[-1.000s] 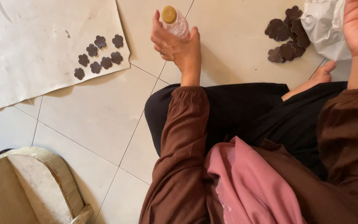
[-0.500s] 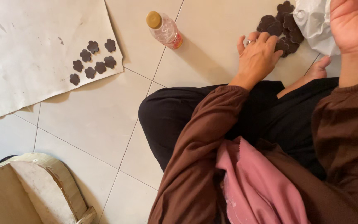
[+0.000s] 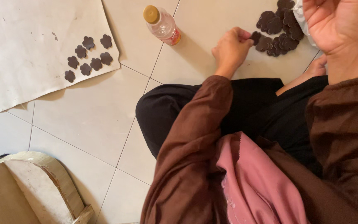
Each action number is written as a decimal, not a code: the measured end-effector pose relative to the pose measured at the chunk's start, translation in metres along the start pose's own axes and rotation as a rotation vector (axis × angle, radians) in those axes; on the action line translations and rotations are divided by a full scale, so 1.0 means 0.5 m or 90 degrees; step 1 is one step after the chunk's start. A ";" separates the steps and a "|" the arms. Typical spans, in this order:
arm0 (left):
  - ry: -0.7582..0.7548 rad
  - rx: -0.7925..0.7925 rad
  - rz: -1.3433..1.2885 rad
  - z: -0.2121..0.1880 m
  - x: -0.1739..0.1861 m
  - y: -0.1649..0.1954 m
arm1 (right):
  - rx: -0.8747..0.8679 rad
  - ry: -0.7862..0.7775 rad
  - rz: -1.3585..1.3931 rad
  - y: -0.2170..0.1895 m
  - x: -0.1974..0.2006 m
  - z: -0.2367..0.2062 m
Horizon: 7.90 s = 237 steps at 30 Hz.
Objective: The person sits on the floor and wipes small dark flower-shaped pieces with a white cloth. They pick up each piece, wipe it, and place it on a white sheet. A plastic bottle is nearby but not used.
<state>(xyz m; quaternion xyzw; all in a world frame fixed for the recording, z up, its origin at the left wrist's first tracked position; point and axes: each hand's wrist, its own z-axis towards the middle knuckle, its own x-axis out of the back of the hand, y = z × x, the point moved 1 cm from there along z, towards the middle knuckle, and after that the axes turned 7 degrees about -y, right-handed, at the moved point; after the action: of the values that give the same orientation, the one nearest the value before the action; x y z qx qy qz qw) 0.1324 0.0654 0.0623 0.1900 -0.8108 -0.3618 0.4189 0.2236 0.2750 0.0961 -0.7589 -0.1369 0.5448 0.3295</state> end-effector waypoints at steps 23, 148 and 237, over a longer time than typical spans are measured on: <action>-0.020 -0.054 0.468 -0.039 0.105 -0.161 | -0.182 -0.053 -0.454 0.238 -0.115 0.046; -0.403 0.160 0.406 0.022 0.153 -0.196 | 0.202 -0.197 -1.234 0.456 -0.182 0.132; 0.160 -0.079 0.054 0.130 0.206 -0.241 | 0.328 -0.311 -1.257 0.477 -0.181 0.106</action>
<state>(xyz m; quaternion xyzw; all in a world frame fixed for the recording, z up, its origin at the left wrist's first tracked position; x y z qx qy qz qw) 0.0206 -0.0501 0.0032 0.1735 -0.7353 -0.3664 0.5431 0.1057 0.0647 -0.0022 -0.0865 -0.6376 0.1849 0.7428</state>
